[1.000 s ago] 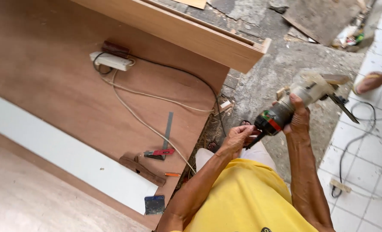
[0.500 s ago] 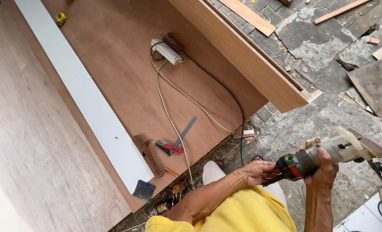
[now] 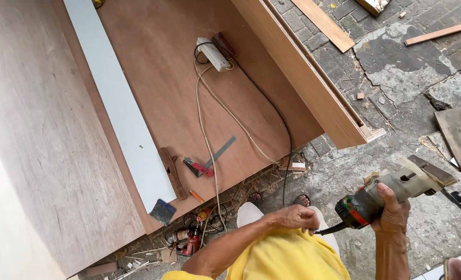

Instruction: Routing the edges of a wooden board and then sanding them smooth.

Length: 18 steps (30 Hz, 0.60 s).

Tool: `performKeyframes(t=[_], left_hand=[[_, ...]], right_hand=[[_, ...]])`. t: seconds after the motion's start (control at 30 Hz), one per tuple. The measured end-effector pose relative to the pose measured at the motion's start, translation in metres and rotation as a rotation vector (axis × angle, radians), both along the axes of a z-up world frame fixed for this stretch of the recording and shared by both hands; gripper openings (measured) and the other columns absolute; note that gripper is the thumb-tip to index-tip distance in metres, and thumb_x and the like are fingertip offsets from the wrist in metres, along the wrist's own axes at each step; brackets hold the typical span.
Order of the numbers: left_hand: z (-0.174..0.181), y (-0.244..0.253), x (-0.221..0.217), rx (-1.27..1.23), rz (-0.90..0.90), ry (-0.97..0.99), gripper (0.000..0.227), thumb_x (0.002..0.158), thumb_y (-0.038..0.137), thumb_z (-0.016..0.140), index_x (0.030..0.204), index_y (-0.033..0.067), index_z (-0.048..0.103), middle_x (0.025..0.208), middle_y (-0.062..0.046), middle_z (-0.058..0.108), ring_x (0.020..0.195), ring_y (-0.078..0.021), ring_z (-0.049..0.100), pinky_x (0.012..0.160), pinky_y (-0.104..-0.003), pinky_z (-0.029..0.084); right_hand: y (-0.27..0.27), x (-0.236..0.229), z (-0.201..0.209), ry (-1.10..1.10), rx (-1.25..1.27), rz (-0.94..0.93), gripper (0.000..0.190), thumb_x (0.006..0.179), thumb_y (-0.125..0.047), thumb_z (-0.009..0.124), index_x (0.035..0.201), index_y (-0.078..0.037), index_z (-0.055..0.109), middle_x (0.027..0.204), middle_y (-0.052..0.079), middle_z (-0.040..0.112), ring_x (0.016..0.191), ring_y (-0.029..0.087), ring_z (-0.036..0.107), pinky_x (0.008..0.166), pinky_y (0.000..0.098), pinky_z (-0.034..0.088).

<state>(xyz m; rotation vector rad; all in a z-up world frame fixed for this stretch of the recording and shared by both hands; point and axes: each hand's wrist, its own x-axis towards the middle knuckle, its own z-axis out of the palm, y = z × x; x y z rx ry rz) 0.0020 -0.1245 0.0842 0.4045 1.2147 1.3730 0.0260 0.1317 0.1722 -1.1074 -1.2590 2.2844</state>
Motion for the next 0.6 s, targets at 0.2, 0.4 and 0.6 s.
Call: performKeyframes(t=[0.2, 0.4, 0.6], left_hand=[[0.021, -0.121, -0.089, -0.366, -0.083, 1.299, 0.012, 0.089, 0.017, 0.076, 0.081, 0.0218, 0.068, 0.056, 0.007, 0.062, 0.053, -0.0103, 0.062, 0.091, -0.049, 0.056], [0.066, -0.278, -0.229, -0.653, 0.603, 1.804, 0.023, 0.107, 0.025, 0.056, 0.095, 0.0186, 0.074, 0.092, 0.001, 0.080, 0.085, -0.0195, 0.074, 0.082, -0.043, 0.047], [0.151, -0.394, -0.321, -0.895, 1.411, 1.704, 0.068, 0.105, 0.068, 0.040, 0.106, 0.0053, 0.067, 0.099, -0.014, 0.047, 0.089, -0.0318, 0.056, 0.063, -0.049, 0.051]], right_hand=[[0.020, 0.027, -0.003, -0.175, 0.131, 0.155, 0.050, 0.082, -0.025, 0.078, 0.128, -0.014, 0.062, 0.106, 0.006, 0.071, 0.082, 0.026, 0.070, 0.071, 0.0420, 0.064], [0.002, 0.077, -0.007, -0.320, 0.186, 0.152, 0.049, 0.088, -0.017, 0.074, 0.133, -0.002, 0.060, 0.108, 0.018, 0.068, 0.085, 0.034, 0.068, 0.071, 0.0528, 0.060], [-0.028, 0.111, 0.016, -0.674, 0.344, 0.154, 0.065, 0.078, -0.011, 0.079, 0.138, 0.001, 0.057, 0.123, 0.021, 0.065, 0.105, 0.041, 0.063, 0.091, 0.0590, 0.052]])
